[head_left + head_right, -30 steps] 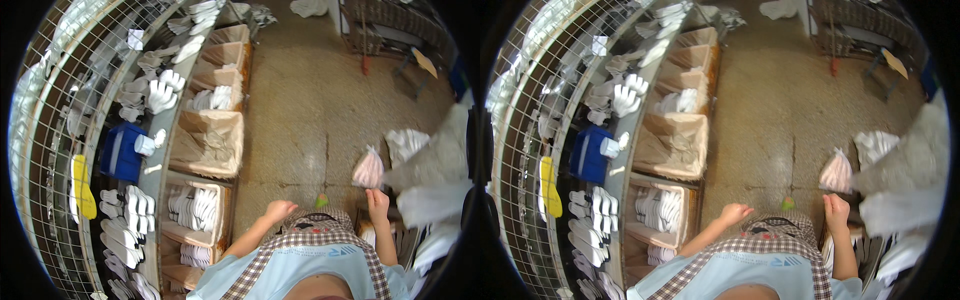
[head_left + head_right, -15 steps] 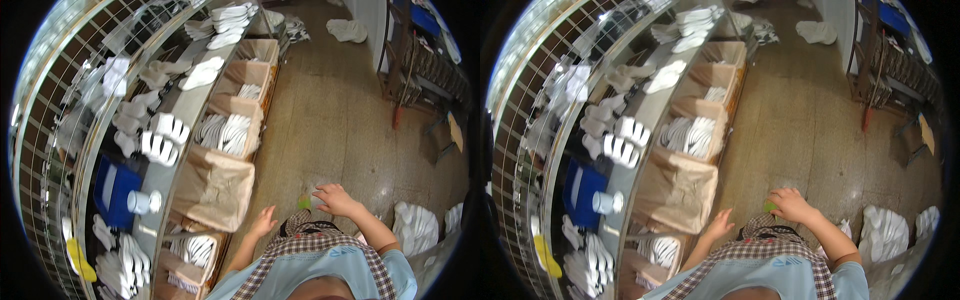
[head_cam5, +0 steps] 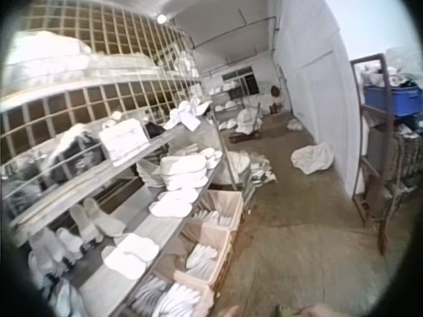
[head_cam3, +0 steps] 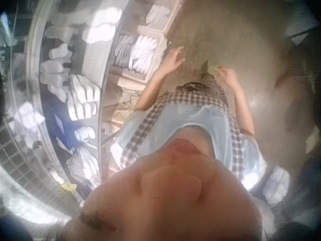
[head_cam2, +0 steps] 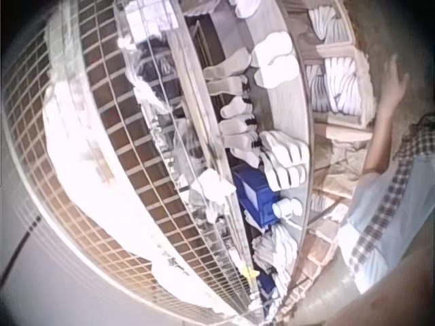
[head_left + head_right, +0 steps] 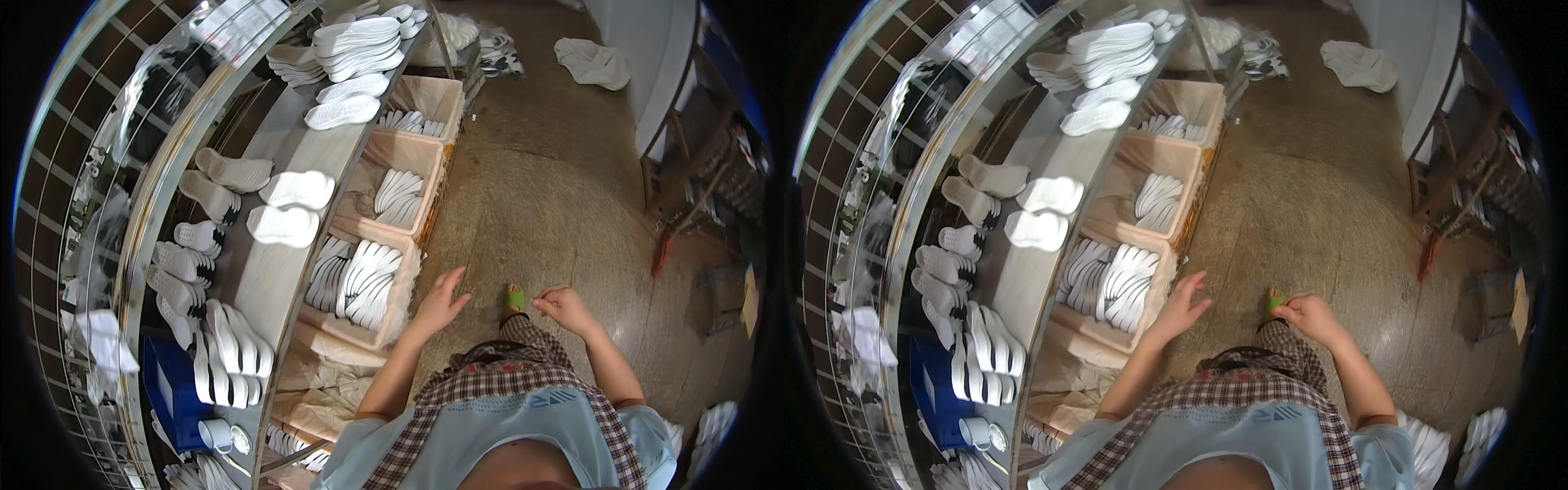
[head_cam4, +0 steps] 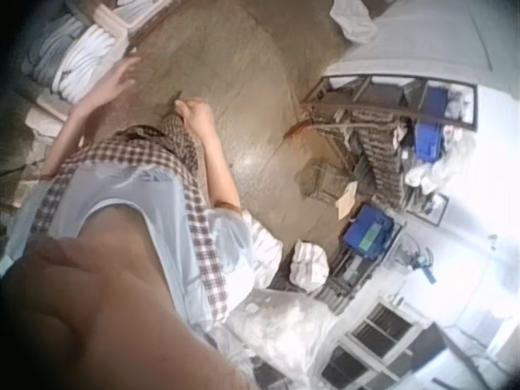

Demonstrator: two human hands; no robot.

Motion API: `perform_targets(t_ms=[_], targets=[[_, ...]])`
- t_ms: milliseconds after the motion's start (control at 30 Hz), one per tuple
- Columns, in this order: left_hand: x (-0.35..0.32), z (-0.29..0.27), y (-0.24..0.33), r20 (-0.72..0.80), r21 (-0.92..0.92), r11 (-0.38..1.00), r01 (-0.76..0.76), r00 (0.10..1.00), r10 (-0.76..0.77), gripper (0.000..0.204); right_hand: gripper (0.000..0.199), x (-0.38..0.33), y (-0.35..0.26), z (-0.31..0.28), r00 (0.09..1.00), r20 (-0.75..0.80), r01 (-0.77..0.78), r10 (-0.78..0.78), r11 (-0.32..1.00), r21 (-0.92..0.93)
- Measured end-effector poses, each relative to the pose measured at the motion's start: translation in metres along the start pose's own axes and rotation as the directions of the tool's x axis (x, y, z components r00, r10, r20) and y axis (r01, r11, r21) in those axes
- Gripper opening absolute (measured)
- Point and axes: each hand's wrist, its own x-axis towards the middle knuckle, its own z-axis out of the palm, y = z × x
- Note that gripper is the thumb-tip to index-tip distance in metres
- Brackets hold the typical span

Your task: The person picks up white slippers from a shelf, aligns them, and stacks them into a bin. They repeat this process multiple times, occasionally turning the slippers over to check the soles before placing them in the bin.

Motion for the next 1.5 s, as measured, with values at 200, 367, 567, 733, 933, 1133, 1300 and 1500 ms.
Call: perform_targets(t_ms=[200, 367, 567, 733, 933, 1133, 1300, 1500], targets=[[0.166, -0.058, 0.020, -0.170, -0.120, 0.991, 0.050, 0.983, -0.071, 0.055, 0.022, 0.192, -0.015, -0.116, 0.961, -0.232, 0.154, -0.152, 0.988, -0.009], [0.270, -0.103, 0.003, -0.291, -0.287, 0.958, 0.016, 0.951, -0.103, 0.053, 0.035, 0.344, -0.045, -0.165, 0.994, 0.024, 0.099, -0.109, 0.961, 0.259], [0.401, -0.165, -0.023, -0.512, -0.518, 0.837, -0.178, 0.848, -0.137, 0.057, 0.040, 0.517, -0.093, -0.190, 0.988, 0.021, 0.115, -0.156, 0.807, 0.579], [0.509, -0.240, -0.018, -0.678, -0.647, 0.671, -0.362, 0.675, -0.290, 0.067, 0.045, 0.666, -0.144, -0.216, 0.990, 0.066, 0.054, -0.127, 0.756, 0.653], [0.597, -0.301, -0.030, -0.651, -0.759, 0.492, -0.426, 0.501, -0.570, 0.103, 0.069, 0.813, -0.176, -0.214, 0.963, 0.263, -0.195, -0.051, 0.538, 0.820], [0.646, -0.325, -0.037, -0.640, -0.733, 0.515, -0.445, 0.194, -0.743, 0.105, 0.055, 0.905, -0.198, -0.205, 0.837, 0.526, -0.467, -0.151, 0.304, 0.831], [0.671, -0.337, -0.040, -0.771, -0.590, 0.611, -0.528, 0.144, -0.620, 0.082, 0.051, 0.929, -0.223, -0.203, 0.579, 0.811, -0.706, -0.083, 0.446, 0.550], [0.663, -0.322, -0.035, -0.772, -0.546, 0.489, -0.681, 0.182, -0.609, 0.059, 0.052, 0.905, -0.251, -0.208, 0.620, 0.744, -0.505, -0.250, 0.599, 0.621]])
